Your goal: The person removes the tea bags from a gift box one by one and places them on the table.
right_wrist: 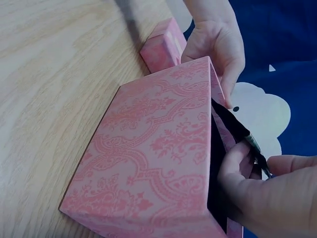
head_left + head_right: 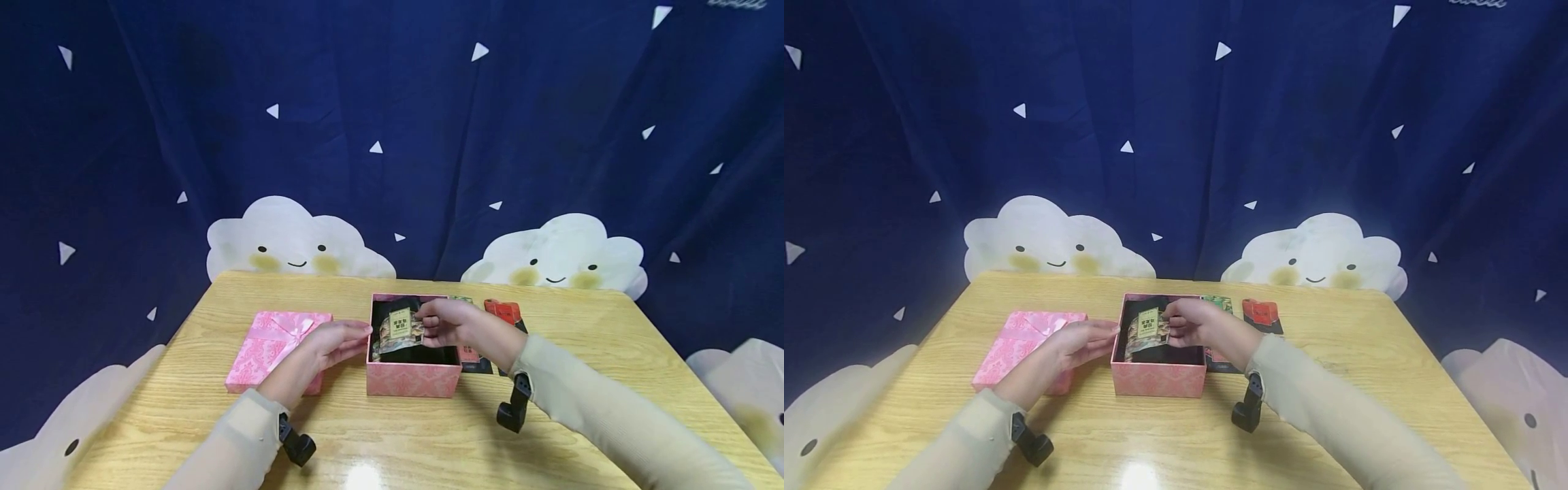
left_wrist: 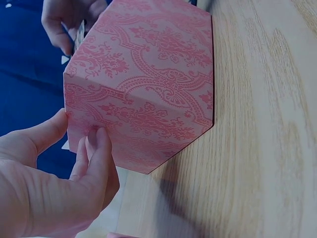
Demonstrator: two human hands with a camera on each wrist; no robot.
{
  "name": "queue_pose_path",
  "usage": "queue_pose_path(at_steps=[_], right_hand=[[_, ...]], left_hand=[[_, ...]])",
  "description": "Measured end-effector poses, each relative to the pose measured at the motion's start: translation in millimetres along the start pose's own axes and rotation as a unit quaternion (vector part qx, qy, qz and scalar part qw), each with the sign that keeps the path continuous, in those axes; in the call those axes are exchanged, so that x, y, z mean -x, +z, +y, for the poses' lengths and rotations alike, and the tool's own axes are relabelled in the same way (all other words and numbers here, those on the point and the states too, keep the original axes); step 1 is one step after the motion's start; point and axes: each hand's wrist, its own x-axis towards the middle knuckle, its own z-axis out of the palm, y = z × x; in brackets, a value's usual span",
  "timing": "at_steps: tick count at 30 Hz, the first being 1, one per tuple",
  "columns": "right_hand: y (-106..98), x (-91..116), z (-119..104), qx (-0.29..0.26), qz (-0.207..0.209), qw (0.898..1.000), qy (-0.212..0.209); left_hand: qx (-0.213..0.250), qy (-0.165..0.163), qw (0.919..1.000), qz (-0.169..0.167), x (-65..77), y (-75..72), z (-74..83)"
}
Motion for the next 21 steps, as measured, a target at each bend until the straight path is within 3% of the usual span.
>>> queue_pose_path(at_steps=[8,21], right_hand=[[-12.5,12.6,3.8,-0.023,0.004,1.0,-0.005],[-45.3,36.1,9.3,-0.075,-0.046,0.996,-0.03]], left_hand=[[0.0,-0.002,1.0,0.001,0.6,0.0,0.2],[0.005,-0.006,1.0,-0.006,-0.9,-0.9,0.0]])
